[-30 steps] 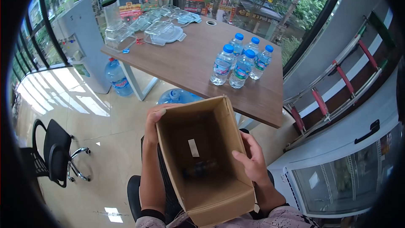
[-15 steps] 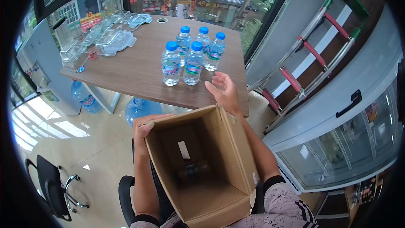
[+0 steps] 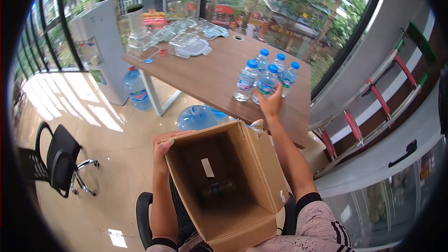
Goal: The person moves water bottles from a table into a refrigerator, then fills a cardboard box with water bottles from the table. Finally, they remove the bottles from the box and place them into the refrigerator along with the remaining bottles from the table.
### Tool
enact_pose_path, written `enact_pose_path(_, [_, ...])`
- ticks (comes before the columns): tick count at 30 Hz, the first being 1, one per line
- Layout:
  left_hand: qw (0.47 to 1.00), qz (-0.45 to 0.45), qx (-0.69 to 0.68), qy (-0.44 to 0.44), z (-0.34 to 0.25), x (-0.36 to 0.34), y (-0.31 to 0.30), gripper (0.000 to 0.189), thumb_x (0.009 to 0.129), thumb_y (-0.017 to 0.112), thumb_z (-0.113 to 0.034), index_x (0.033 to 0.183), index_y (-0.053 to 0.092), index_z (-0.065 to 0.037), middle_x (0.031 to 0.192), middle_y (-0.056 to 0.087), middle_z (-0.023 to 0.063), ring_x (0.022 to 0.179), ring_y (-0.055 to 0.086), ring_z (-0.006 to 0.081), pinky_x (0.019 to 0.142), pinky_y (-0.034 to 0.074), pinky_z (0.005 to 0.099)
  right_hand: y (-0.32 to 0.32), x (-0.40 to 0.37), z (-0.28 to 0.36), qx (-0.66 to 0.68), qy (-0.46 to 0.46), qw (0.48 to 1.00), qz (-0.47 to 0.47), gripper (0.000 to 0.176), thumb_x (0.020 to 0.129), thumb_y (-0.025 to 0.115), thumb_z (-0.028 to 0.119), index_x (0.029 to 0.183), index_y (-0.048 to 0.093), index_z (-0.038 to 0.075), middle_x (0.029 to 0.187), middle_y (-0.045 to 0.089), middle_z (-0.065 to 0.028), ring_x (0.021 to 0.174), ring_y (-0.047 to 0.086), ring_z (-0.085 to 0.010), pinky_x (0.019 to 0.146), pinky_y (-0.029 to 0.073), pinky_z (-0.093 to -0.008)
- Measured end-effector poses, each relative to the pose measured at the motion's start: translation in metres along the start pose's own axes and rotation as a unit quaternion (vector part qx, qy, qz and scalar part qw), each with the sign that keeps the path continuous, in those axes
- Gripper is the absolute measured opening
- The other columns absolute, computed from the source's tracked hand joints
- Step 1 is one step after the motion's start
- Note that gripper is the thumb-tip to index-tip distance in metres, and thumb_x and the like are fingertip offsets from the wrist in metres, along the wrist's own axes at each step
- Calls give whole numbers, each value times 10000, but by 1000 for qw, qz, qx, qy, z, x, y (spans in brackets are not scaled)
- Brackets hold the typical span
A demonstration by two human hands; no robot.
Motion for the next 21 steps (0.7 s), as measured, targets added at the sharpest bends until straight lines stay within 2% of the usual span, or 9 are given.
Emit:
enact_pose_path(4, [997,-61,24,28,-21,-25,-34,626,681,453,-391,974,654,124,950,669,228,877,643,272,810,496,326,-6,6,-2,-23,18,999,18,796,607,853,343,1190,448,-17,1103,570,-187,1003,565,-263,871,450,-368])
enact_pose_path(7, [993,-91,52,51,-38,-43,-56,625,697,448,-391,980,646,131,928,668,225,862,639,263,793,493,318,-9,9,-6,21,-21,999,29,752,613,854,322,1159,473,-26,1070,573,-169,951,578,-254,829,469,-360])
enact_pose_path(10, [986,-143,56,59,-53,-64,-74,618,708,447,-388,979,641,133,914,666,215,839,636,256,777,491,308,-13,7,-7,58,-50,995,59,718,650,840,217,1181,456,-77,1067,576,-151,915,590,-201,769,491,-308])
enact_pose_path(13, [976,-185,69,91,-62,-86,-95,586,733,442,-365,974,640,131,906,668,203,824,636,245,770,490,301,-20,-11,18,137,-23,983,119,650,709,801,151,1205,445,-72,1065,572,-134,908,590,-183,771,493,-294])
enact_pose_path(16, [965,-213,117,104,-70,-102,-107,644,792,394,-427,982,619,146,896,662,207,794,631,251,737,495,316,-24,-25,40,201,0,963,182,613,746,765,107,1235,433,-60,1076,574,-124,912,588,-178,782,490,-288])
enact_pose_path(18, [966,-218,83,110,-73,-106,-109,519,778,427,-308,965,642,125,872,673,184,781,642,210,725,498,278,-30,-33,86,227,-16,952,206,578,751,754,77,1223,442,-42,1086,569,-115,931,581,-172,801,483,-284])
enact_pose_path(21, [964,-221,87,117,-76,-108,-109,508,784,425,-298,963,642,125,859,673,177,766,642,201,708,500,272,-36,-41,143,274,-58,930,236,558,755,741,46,1223,444,-23,1108,563,-107,979,567,-172,852,466,-286])
Point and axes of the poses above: each hand's wrist, its own x-axis towards the middle knuckle, its own y-axis out of the palm, z = x × y, the point moved 8 cm from there along x, towards the middle knuckle
